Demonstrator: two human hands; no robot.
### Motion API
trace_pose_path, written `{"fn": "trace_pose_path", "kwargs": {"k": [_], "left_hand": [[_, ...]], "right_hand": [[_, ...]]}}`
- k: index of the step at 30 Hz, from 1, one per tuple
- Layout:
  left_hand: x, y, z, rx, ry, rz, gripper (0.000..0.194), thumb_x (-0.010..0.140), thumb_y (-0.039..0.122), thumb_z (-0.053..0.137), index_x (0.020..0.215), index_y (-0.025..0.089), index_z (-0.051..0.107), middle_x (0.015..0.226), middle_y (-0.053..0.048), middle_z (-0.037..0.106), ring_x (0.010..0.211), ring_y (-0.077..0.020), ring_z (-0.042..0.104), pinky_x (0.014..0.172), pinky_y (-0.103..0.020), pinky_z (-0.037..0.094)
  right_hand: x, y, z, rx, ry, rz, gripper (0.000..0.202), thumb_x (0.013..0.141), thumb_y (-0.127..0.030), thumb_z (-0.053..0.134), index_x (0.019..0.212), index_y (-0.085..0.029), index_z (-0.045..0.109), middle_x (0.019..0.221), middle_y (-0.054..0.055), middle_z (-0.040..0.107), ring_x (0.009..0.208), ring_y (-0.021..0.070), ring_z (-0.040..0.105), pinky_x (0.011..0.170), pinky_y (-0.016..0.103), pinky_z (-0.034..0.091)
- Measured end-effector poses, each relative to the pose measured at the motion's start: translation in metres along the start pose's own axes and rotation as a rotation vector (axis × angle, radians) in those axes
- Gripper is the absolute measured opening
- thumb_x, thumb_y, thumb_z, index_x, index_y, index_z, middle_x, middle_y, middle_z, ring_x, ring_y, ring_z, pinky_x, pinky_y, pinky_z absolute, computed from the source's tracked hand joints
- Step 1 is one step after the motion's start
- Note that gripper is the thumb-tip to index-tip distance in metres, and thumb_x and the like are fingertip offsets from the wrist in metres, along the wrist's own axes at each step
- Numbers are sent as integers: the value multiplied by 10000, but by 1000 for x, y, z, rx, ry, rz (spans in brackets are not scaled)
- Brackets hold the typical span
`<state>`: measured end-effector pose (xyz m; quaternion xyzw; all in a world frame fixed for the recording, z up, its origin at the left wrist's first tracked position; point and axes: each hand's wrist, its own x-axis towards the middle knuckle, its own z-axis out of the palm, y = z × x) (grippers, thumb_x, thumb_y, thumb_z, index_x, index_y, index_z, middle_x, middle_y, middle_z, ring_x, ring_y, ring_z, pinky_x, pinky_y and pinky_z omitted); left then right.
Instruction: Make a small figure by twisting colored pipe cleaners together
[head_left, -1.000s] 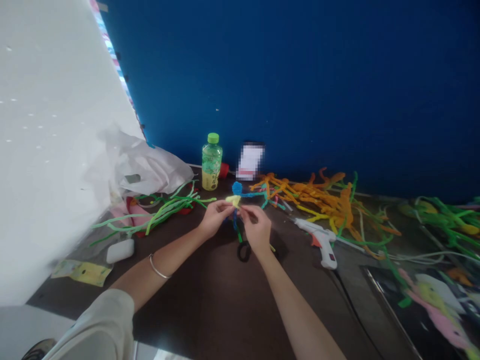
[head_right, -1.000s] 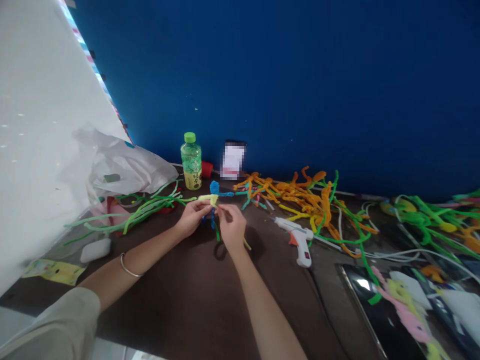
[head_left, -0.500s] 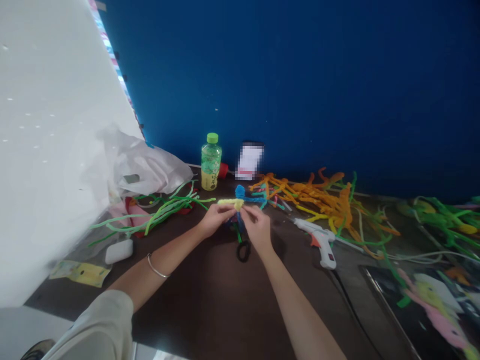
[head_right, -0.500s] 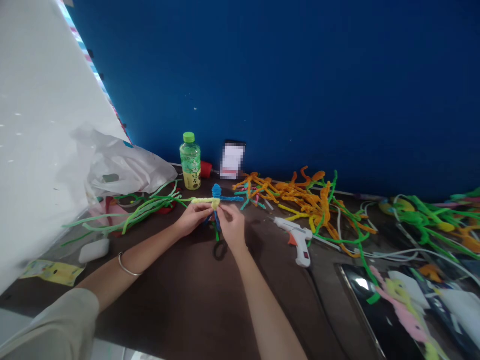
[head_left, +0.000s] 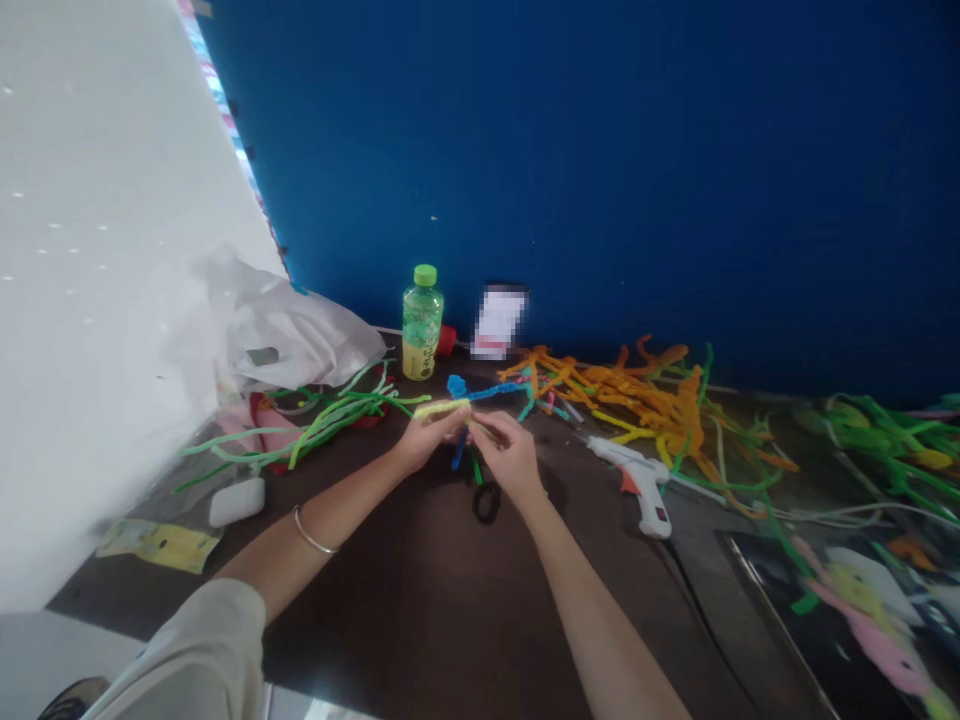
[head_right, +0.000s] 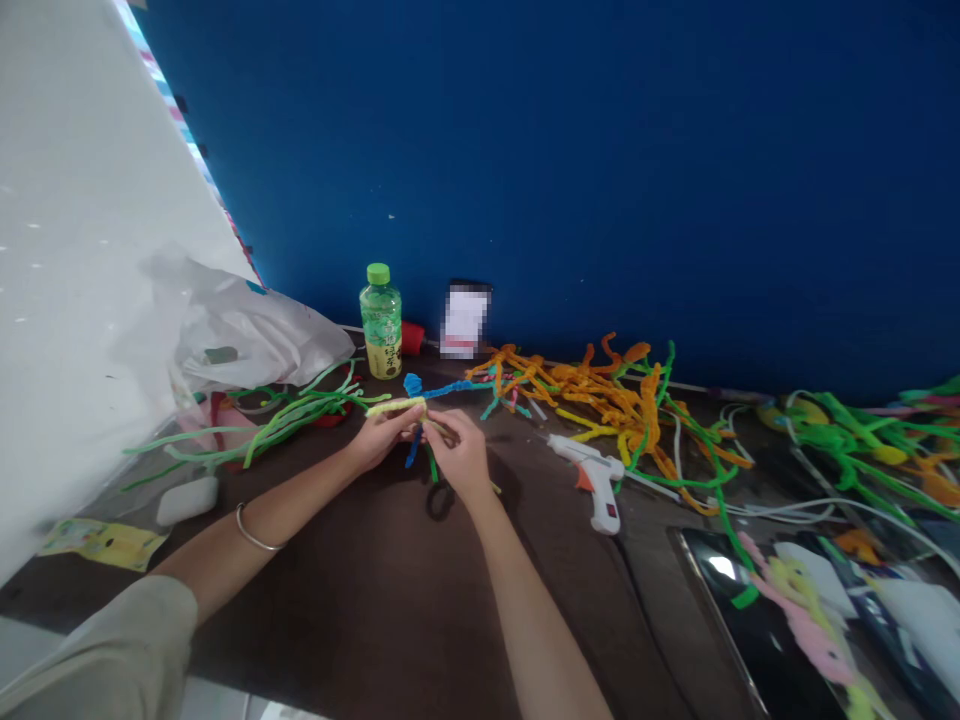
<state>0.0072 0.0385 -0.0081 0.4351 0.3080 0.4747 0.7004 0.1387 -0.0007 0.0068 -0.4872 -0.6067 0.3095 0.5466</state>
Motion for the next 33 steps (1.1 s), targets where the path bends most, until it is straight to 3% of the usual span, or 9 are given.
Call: {"fn": "trace_pose_path", "kwargs": {"k": [6, 14, 18, 22, 26, 30, 33], "left_hand": [[3, -1, -3, -20, 62, -70, 319, 615, 373, 691, 791, 118, 618, 659, 0, 562, 579, -65, 521, 534, -193, 434], [5, -1, -2, -27, 61, -69, 287, 619, 379, 684, 701, 116, 606, 513, 56, 454, 459, -25, 421, 547, -192, 446], [3, 2, 0, -58, 70, -93, 302, 605, 397, 688, 700, 121, 609, 551, 40, 505, 504, -35, 477, 546, -174, 428], [4, 2, 0, -51, 94, -101, 330, 590, 409, 695, 760, 135, 626, 662, 10, 580, 580, -50, 524, 576, -174, 422], [6, 0, -3, 85, 110, -69, 341, 615, 435, 667, 759, 127, 635, 644, 5, 572, 540, -50, 485, 528, -177, 383], [6, 1, -5, 145, 44, -47, 340, 641, 444, 643, 741, 120, 635, 608, 12, 542, 522, -52, 456, 507, -187, 353], [5, 4, -6, 103, -24, -75, 318, 647, 424, 649, 729, 118, 629, 593, 16, 520, 509, -47, 444, 504, -189, 341]], "right_hand": [[2, 3, -5, -76, -63, -24, 198, 748, -302, 571, 890, -208, 673, 871, 50, 644, 784, 166, 606, 665, 282, 504], [3, 7, -5, -180, -51, -81, 184, 765, -302, 559, 878, -199, 663, 819, 51, 637, 739, 166, 600, 623, 269, 489], [1, 6, -4, -296, -39, -146, 175, 784, -306, 535, 849, -210, 665, 767, 44, 633, 682, 158, 586, 587, 264, 471], [1, 4, -5, -369, -56, -218, 185, 801, -298, 510, 864, -227, 669, 789, 38, 648, 718, 163, 596, 647, 279, 478], [1, 6, -7, -412, 13, -298, 179, 814, -261, 497, 864, -239, 668, 834, 41, 663, 798, 175, 604, 747, 310, 473], [-1, 7, -8, -457, 119, -355, 159, 798, -233, 525, 855, -240, 673, 836, 47, 674, 803, 185, 605, 781, 331, 459], [-1, 7, -7, -411, 164, -316, 138, 781, -244, 548, 828, -232, 677, 823, 51, 676, 791, 187, 609, 778, 332, 462]]}}
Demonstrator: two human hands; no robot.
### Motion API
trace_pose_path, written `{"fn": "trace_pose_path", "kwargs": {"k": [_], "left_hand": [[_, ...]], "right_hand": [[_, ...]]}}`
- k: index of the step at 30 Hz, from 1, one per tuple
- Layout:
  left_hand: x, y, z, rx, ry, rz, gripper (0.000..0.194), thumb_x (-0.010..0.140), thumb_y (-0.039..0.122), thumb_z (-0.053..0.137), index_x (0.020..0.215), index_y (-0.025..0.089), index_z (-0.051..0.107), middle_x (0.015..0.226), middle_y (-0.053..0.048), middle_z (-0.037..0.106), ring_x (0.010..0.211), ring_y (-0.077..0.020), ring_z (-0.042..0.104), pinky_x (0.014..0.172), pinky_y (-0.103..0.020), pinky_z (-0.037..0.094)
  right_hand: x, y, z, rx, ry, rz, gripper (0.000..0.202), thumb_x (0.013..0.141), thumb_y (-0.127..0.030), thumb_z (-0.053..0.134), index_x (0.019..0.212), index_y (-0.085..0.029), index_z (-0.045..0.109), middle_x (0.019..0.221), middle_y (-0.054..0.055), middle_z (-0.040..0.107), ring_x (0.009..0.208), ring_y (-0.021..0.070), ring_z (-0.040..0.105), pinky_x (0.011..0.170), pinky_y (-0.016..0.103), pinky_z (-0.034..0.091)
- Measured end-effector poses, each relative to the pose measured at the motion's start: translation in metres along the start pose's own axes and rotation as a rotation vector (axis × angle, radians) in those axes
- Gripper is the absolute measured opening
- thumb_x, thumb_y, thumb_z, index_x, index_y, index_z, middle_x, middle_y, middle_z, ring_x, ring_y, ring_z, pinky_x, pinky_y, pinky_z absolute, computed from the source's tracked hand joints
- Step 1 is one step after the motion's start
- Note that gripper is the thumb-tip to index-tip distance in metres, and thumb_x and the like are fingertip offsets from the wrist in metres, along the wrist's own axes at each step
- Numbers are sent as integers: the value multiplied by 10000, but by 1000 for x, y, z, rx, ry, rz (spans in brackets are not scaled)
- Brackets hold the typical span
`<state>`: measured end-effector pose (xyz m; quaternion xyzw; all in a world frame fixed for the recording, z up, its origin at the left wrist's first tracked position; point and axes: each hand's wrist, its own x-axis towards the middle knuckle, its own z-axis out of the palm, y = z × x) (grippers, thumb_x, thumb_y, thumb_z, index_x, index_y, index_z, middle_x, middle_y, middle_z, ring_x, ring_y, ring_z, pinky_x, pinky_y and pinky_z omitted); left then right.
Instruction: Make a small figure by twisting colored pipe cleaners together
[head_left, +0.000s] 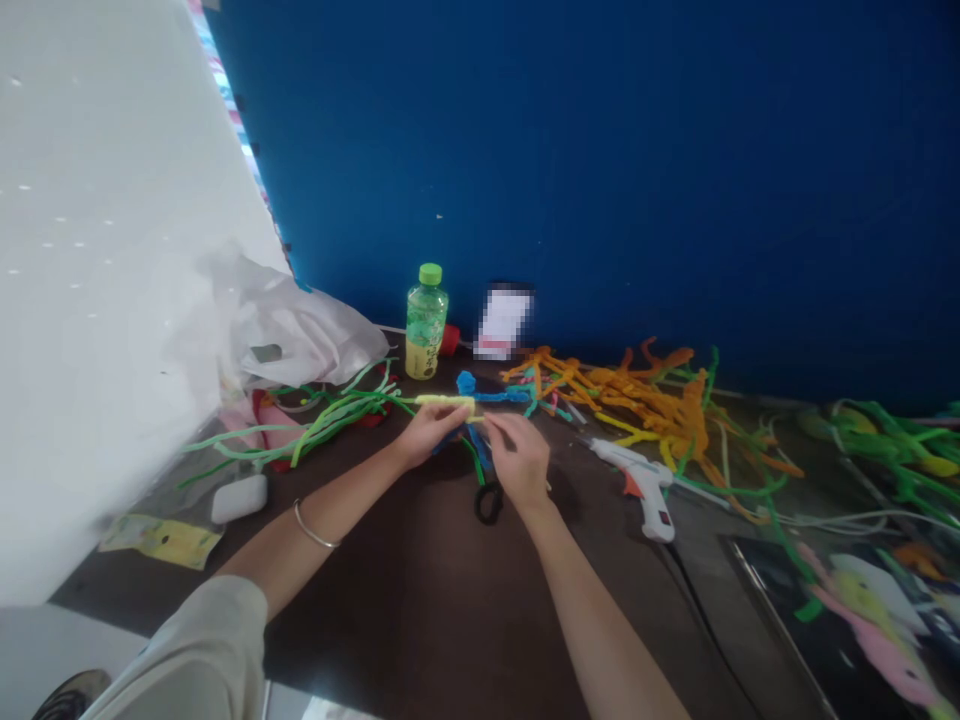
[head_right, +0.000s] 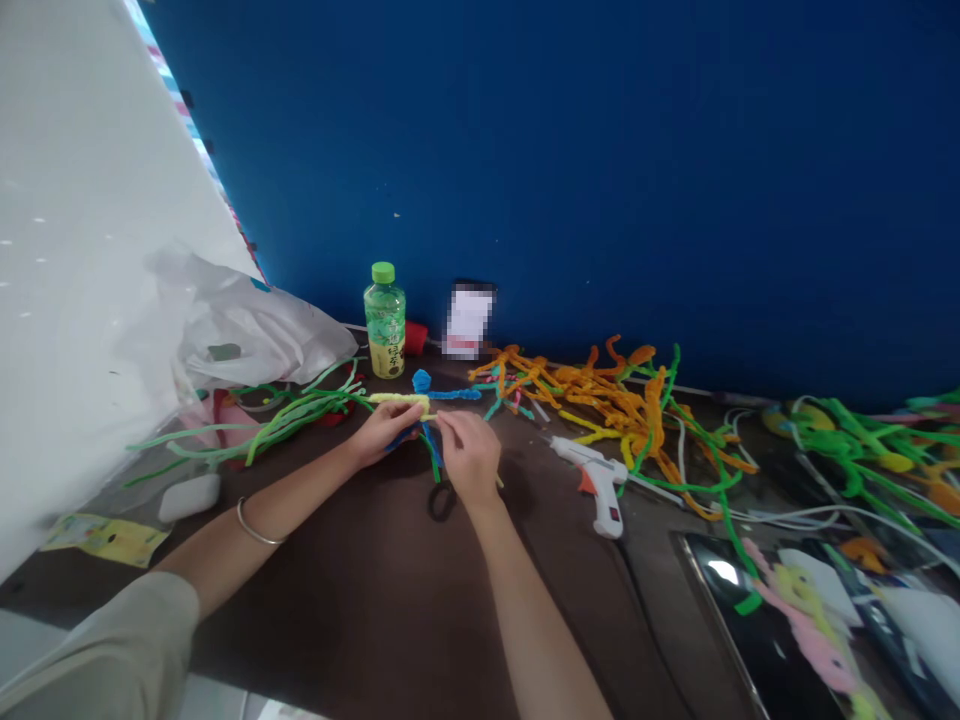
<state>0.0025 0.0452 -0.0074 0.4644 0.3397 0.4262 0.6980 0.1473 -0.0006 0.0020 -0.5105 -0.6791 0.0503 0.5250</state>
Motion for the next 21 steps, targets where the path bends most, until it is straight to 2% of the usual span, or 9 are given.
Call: {"fn": "trace_pose_path", "kwargs": {"k": [3, 6, 9, 14, 21], "left_hand": [[-1, 2, -2, -149, -102, -80, 290, 634, 390, 677, 724, 121, 616, 563, 26, 487, 484, -35, 415, 494, -187, 326], [-2, 3, -3, -286, -192, -141, 278, 615, 354, 704, 721, 116, 605, 551, 28, 465, 478, -31, 396, 477, -184, 305], [-2, 2, -2, -340, -221, -147, 266, 606, 317, 719, 717, 114, 588, 564, 24, 472, 480, -29, 400, 462, -176, 297], [-1, 0, -2, -388, -144, -161, 280, 596, 300, 730, 756, 136, 570, 606, 24, 519, 466, -15, 410, 459, -152, 314], [-4, 3, -4, -373, -177, -194, 331, 545, 205, 762, 834, 109, 632, 663, -8, 583, 508, -25, 471, 530, -169, 374]], "right_hand": [[2, -1, 0, 95, 4, 164, 127, 745, -298, 587, 774, -212, 676, 783, 50, 673, 741, 187, 612, 715, 324, 484], [5, 0, 1, 263, -55, 342, 151, 694, -332, 627, 715, -189, 668, 737, 39, 670, 695, 180, 615, 671, 314, 495], [6, 2, 2, 412, -80, 448, 153, 656, -326, 654, 699, -179, 661, 723, 28, 672, 684, 171, 620, 675, 311, 496], [6, 1, 3, 488, -70, 526, 150, 640, -313, 669, 672, -169, 649, 694, 16, 668, 673, 161, 616, 690, 311, 491], [5, 1, 3, 529, -59, 571, 186, 637, -323, 673, 725, -161, 651, 716, 28, 676, 690, 162, 618, 698, 310, 485]]}}
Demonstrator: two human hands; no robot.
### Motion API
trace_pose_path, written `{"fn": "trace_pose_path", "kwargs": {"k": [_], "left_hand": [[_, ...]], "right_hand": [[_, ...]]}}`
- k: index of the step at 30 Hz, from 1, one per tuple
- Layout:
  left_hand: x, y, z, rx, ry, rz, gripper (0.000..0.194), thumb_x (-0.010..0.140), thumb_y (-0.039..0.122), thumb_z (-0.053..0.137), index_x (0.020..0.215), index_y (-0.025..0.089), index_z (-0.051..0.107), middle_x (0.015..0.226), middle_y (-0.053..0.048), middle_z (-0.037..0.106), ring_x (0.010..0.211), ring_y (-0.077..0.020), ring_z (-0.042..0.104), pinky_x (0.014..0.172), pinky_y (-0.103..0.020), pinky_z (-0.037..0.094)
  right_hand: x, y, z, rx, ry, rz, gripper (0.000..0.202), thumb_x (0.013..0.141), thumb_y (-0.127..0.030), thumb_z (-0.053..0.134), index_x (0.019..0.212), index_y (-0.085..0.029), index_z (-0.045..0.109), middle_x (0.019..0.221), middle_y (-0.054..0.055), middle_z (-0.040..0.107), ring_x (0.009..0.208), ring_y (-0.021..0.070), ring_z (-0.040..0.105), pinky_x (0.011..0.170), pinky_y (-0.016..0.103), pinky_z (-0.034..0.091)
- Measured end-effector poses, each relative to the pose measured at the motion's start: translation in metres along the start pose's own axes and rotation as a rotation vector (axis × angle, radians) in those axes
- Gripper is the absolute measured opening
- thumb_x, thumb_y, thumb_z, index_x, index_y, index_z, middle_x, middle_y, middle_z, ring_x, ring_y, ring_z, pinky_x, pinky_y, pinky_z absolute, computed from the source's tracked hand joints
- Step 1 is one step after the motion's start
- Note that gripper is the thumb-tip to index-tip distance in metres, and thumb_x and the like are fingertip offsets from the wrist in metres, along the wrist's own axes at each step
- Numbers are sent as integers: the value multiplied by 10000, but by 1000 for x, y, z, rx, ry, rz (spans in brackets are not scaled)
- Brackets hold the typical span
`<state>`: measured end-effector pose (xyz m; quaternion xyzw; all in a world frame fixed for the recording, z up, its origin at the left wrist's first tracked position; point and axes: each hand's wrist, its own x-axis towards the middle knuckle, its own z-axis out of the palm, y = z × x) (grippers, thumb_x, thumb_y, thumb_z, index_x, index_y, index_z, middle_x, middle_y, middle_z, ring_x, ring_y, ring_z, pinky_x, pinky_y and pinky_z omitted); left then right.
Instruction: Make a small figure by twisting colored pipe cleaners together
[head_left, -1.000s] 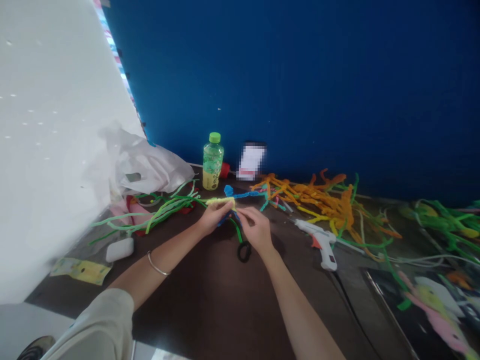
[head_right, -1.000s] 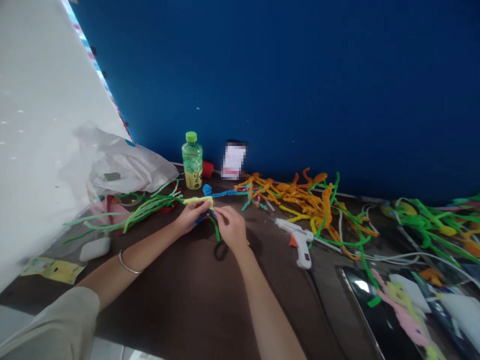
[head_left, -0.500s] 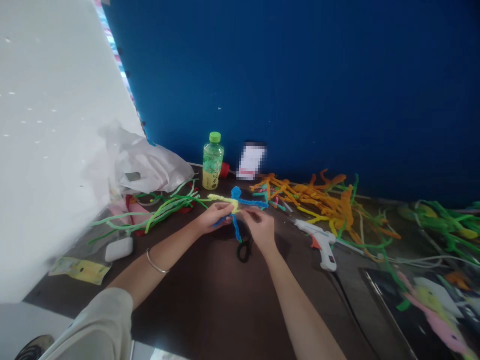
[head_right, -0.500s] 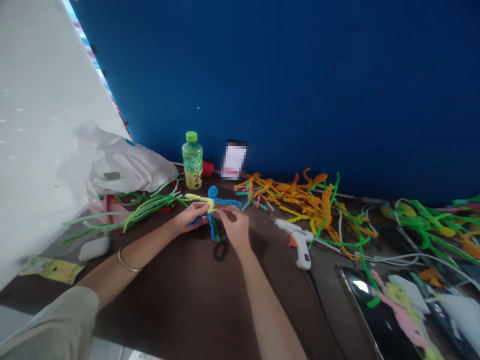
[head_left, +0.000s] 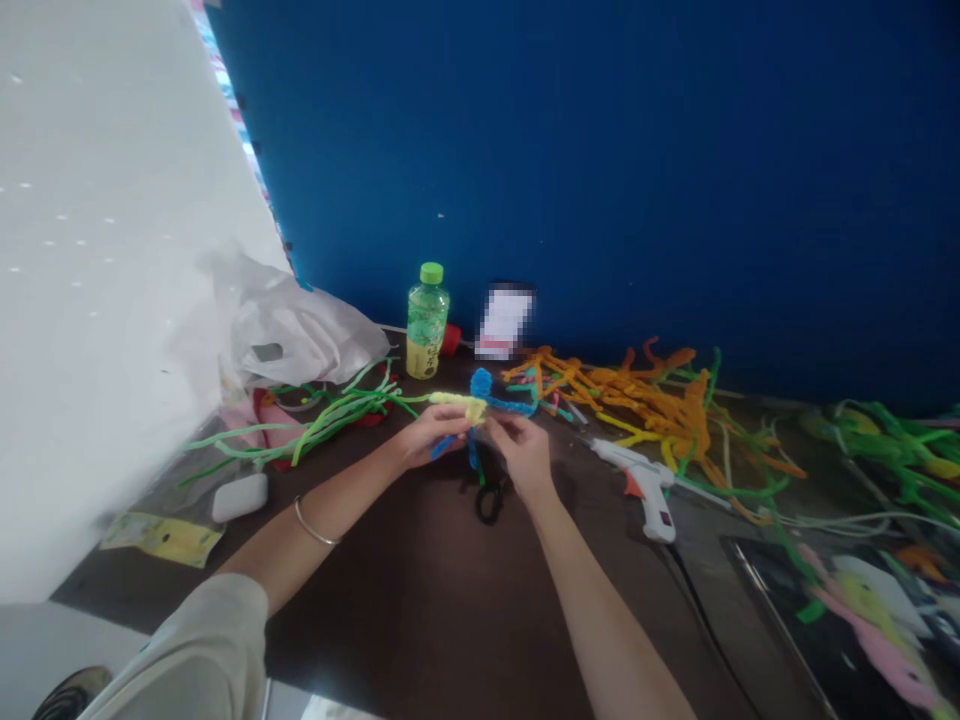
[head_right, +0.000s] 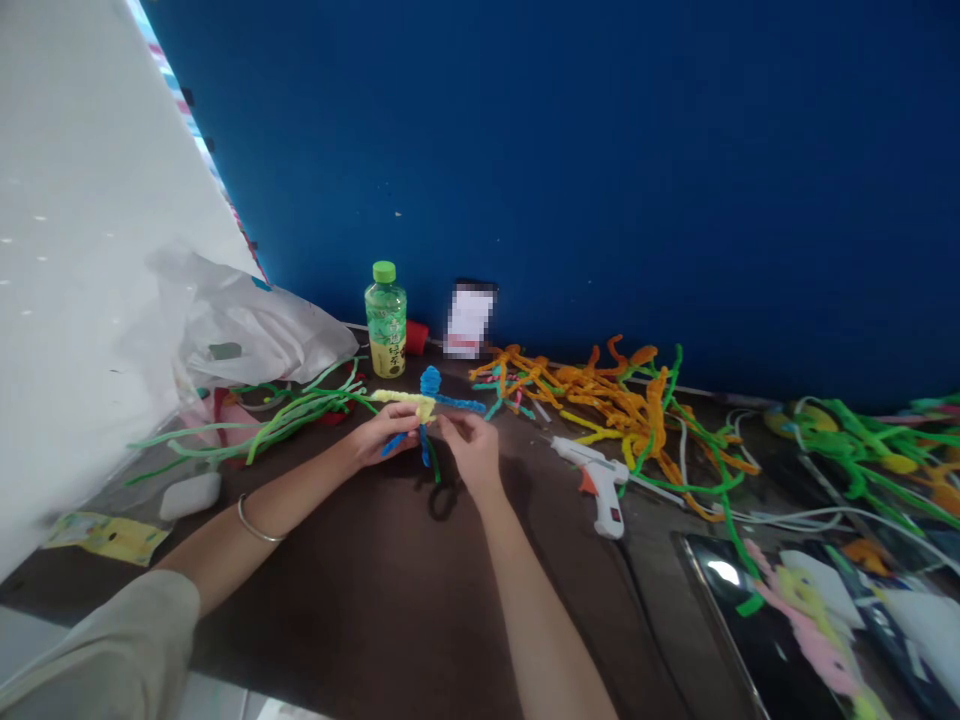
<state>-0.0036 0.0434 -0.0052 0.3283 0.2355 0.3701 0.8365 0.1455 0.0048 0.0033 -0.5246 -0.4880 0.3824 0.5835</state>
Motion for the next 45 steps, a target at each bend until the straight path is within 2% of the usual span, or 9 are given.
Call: {"fn": "trace_pose_path", "kwargs": {"k": [8, 15, 21, 26, 29, 33, 37, 40, 45], "left_hand": [[1, -1, -2, -45, -102, -47, 215, 628, 231, 703, 749, 87, 598, 583, 13, 500, 496, -30, 427, 506, -178, 342], [-3, 0, 1, -184, -292, -157, 311, 597, 184, 707, 859, 73, 582, 629, -4, 494, 519, -56, 432, 486, -197, 321], [-3, 1, 2, -227, -283, -213, 252, 607, 158, 691, 810, 78, 566, 634, -7, 495, 527, -62, 443, 514, -209, 335], [-5, -1, 3, -209, -219, -294, 186, 626, 194, 677, 737, 106, 556, 586, -3, 503, 558, -97, 495, 586, -259, 393], [-3, -4, 7, -58, -77, -196, 200, 640, 254, 676, 736, 112, 573, 621, -23, 551, 616, -128, 546, 637, -289, 423], [0, -6, 13, 293, 258, 281, 185, 648, 295, 677, 722, 140, 607, 683, -17, 594, 653, -108, 558, 678, -257, 429], [-3, -4, 15, 672, 337, 634, 181, 690, 306, 631, 797, 166, 668, 807, -45, 639, 763, -130, 573, 721, -252, 431], [-7, -3, 17, 827, 293, 707, 212, 656, 280, 657, 839, 178, 689, 853, -63, 663, 812, -164, 591, 766, -280, 441], [-6, -8, 15, 819, 305, 566, 264, 628, 281, 672, 871, 178, 691, 849, -57, 686, 789, -191, 613, 773, -304, 459]], "right_hand": [[2, 10, 2, 163, -8, 66, 231, 565, -367, 728, 668, -175, 653, 678, 6, 655, 637, 147, 600, 643, 300, 499], [0, 17, 2, 284, -195, 180, 331, 563, -384, 740, 836, -204, 686, 869, 35, 689, 827, 193, 622, 781, 341, 485], [-2, 12, 2, 313, -214, 251, 330, 578, -415, 723, 851, -232, 690, 875, 29, 695, 912, 211, 607, 821, 355, 475], [-4, 11, 2, 335, -290, 269, 371, 614, -424, 695, 915, -209, 674, 730, 29, 686, 834, 224, 624, 727, 369, 513], [-2, 17, 1, 303, -151, 177, 314, 612, -406, 701, 856, -211, 678, 764, 24, 686, 792, 207, 630, 724, 358, 511], [1, 21, 1, 190, -50, 81, 270, 666, -388, 658, 863, -204, 668, 854, 26, 686, 836, 210, 624, 775, 363, 488], [2, 17, 2, 87, 14, 24, 264, 683, -372, 638, 866, -185, 669, 856, 37, 686, 849, 216, 618, 811, 377, 467], [0, 10, 2, 48, -1, -9, 245, 686, -356, 632, 857, -186, 674, 850, 36, 686, 827, 208, 620, 806, 369, 466], [-6, -3, 4, -38, -8, -26, 231, 662, -378, 643, 786, -186, 677, 810, 50, 673, 746, 210, 625, 712, 349, 496]]}}
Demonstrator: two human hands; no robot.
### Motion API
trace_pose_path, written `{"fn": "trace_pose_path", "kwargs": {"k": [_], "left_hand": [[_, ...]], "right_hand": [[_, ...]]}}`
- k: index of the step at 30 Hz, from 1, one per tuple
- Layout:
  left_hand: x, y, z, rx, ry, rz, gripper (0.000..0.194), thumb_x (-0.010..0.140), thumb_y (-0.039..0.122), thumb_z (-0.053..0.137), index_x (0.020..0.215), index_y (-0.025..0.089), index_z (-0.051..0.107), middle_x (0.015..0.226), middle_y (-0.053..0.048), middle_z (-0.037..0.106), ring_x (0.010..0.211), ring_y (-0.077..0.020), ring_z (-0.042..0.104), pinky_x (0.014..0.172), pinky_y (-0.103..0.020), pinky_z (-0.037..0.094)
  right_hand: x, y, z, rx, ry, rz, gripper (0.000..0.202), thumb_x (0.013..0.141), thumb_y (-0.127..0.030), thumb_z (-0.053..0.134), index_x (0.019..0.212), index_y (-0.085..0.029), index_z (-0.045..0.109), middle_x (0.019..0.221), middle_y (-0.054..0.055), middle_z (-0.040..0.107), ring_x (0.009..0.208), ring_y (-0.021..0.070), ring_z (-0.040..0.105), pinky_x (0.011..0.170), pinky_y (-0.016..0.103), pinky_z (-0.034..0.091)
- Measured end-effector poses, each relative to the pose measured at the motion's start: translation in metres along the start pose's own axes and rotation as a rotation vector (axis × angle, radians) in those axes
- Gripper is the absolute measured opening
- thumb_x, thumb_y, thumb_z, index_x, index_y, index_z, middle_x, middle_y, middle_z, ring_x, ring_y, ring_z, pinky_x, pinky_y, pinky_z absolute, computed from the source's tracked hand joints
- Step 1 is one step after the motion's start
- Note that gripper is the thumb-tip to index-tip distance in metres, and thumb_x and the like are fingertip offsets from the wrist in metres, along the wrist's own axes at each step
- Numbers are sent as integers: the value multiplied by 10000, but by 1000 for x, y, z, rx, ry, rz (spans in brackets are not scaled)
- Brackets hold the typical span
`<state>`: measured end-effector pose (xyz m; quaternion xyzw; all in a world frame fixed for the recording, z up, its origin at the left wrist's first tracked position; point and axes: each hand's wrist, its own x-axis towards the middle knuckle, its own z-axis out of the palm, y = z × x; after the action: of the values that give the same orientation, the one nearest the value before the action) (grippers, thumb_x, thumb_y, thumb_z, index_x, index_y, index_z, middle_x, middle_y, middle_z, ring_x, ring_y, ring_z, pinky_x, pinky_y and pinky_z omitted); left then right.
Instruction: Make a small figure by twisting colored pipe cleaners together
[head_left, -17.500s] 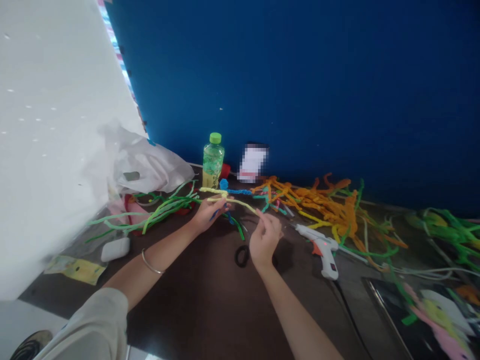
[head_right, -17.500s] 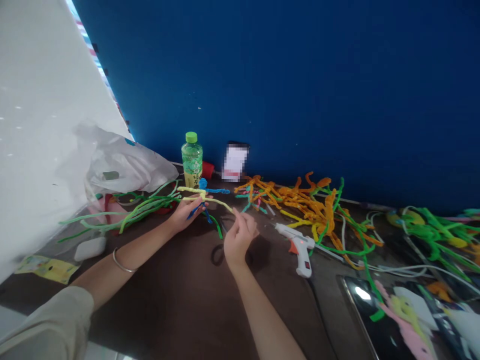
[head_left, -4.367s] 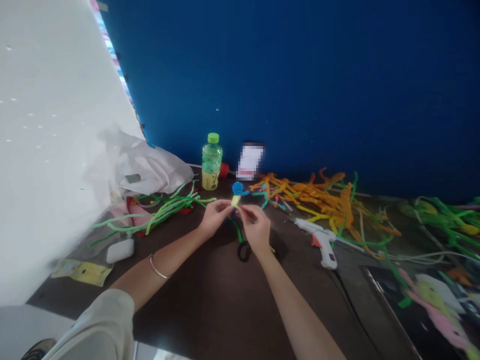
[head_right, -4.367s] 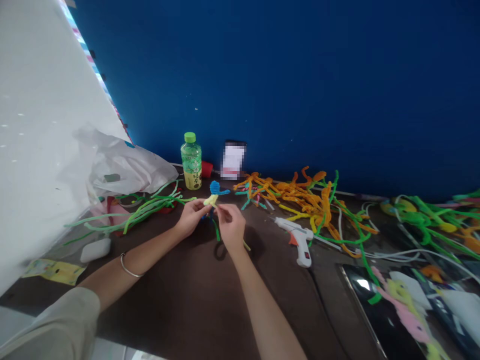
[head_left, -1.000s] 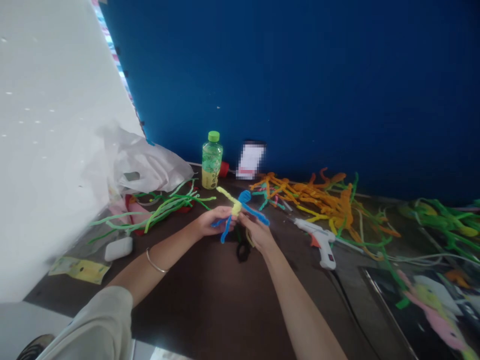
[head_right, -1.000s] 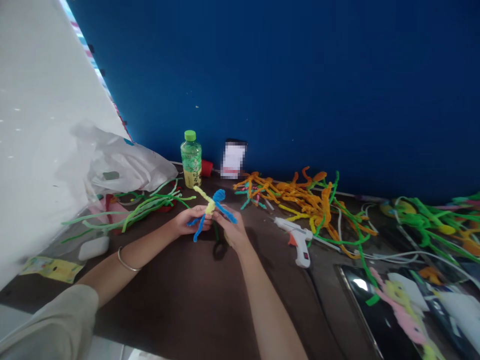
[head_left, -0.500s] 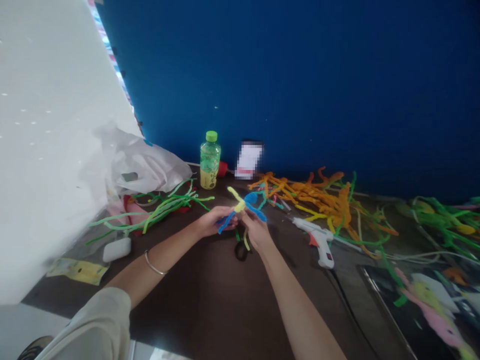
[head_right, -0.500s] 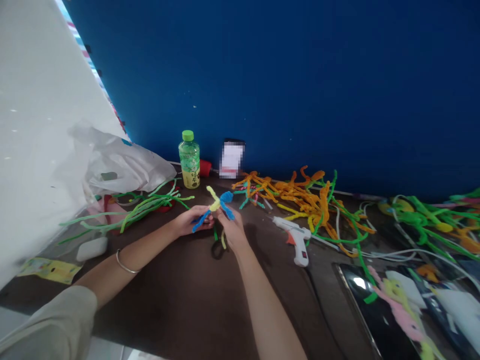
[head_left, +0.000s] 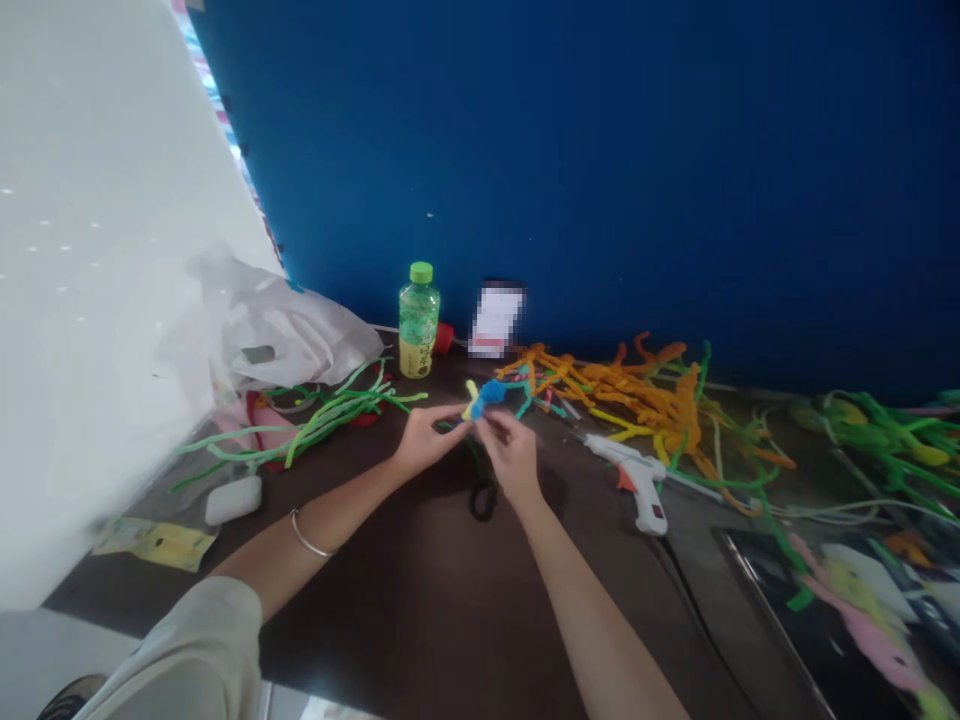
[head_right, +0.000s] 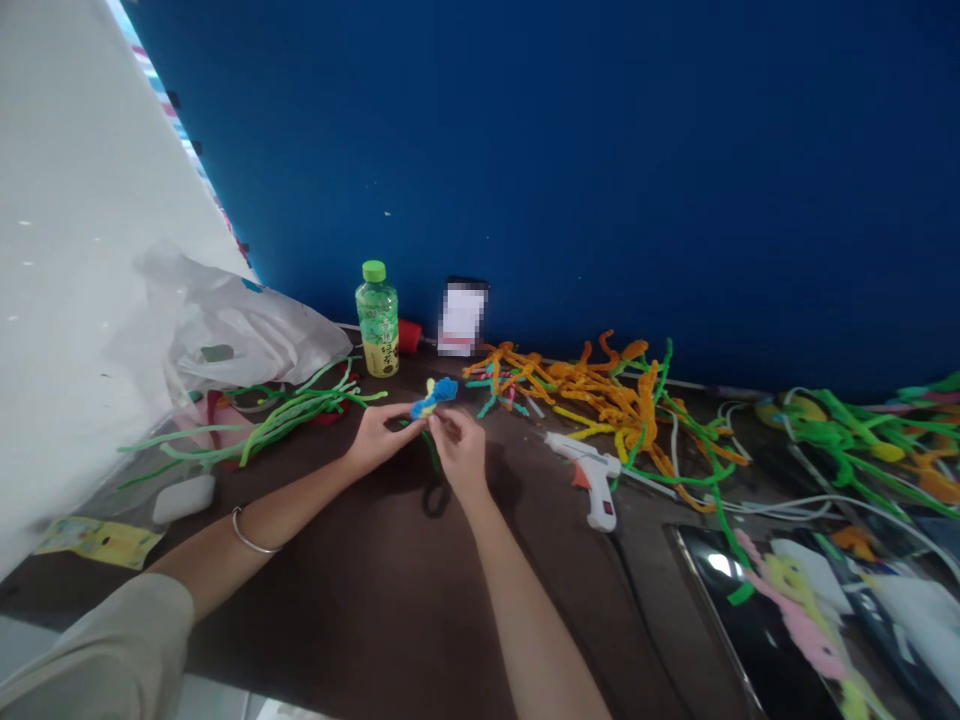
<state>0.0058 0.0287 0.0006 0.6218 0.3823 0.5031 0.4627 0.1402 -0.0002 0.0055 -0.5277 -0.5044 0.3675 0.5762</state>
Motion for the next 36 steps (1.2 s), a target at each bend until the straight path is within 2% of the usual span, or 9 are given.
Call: {"fn": "trace_pose_path", "kwargs": {"k": [4, 8, 12, 16, 19, 24, 26, 30, 36], "left_hand": [[3, -8, 4, -195, -56, -161, 294, 616, 301, 686, 857, 133, 677, 808, -68, 684, 766, -183, 617, 722, -285, 472], [6, -13, 5, -427, -20, -266, 342, 585, 310, 717, 860, 115, 659, 781, -62, 672, 694, -140, 611, 665, -251, 467], [7, -9, 2, -589, -86, -389, 354, 577, 292, 733, 869, 105, 657, 762, -70, 669, 700, -152, 623, 707, -288, 475], [7, -3, -2, -716, -164, -537, 270, 603, 230, 726, 817, 88, 645, 754, -83, 672, 719, -166, 638, 735, -298, 490], [7, -1, -3, -796, -165, -633, 155, 656, 195, 687, 745, 83, 626, 689, -64, 656, 670, -138, 633, 706, -260, 505], [7, -2, -5, -899, -255, -687, 58, 729, 130, 605, 752, 77, 609, 659, -42, 625, 627, -99, 614, 690, -219, 513], [7, -2, -5, -924, -276, -697, 60, 742, 130, 589, 754, 72, 602, 653, -45, 619, 613, -99, 613, 677, -217, 515], [7, -2, -4, -952, -255, -711, 59, 760, 125, 564, 745, 76, 593, 657, -53, 622, 614, -102, 615, 663, -212, 514], [8, -1, -5, -960, -254, -752, 121, 801, 136, 495, 733, 81, 579, 638, -52, 599, 577, -96, 594, 618, -207, 504]], "right_hand": [[-1, -2, 0, -20, 18, -16, 224, 657, -377, 652, 778, -189, 674, 814, 61, 656, 738, 204, 620, 707, 347, 504], [2, 1, -3, -52, -24, -117, 196, 683, -340, 638, 817, -205, 685, 825, 47, 636, 793, 190, 607, 751, 328, 486], [5, 4, -6, -80, 25, -166, 159, 704, -331, 620, 780, -203, 677, 769, 35, 623, 764, 175, 596, 739, 318, 477], [6, 6, -6, -69, 75, -102, 171, 684, -339, 637, 756, -187, 668, 758, 40, 640, 744, 181, 597, 712, 320, 481], [6, 9, -5, 4, 61, -20, 200, 654, -353, 661, 757, -182, 669, 726, 35, 645, 652, 162, 586, 598, 290, 482], [7, 11, -3, 206, 25, 149, 256, 597, -355, 707, 761, -165, 658, 590, -12, 596, 385, 56, 413, 353, 209, 330], [7, 11, -2, 269, 8, 206, 283, 584, -358, 715, 783, -164, 660, 590, -16, 597, 376, 42, 393, 342, 196, 303], [6, 11, 1, 378, -67, 311, 352, 558, -379, 728, 835, -169, 670, 641, 5, 628, 429, 58, 465, 369, 189, 334], [7, 14, 1, 392, -63, 302, 282, 556, -354, 738, 765, -176, 675, 584, -17, 604, 404, 43, 426, 367, 182, 311]]}}
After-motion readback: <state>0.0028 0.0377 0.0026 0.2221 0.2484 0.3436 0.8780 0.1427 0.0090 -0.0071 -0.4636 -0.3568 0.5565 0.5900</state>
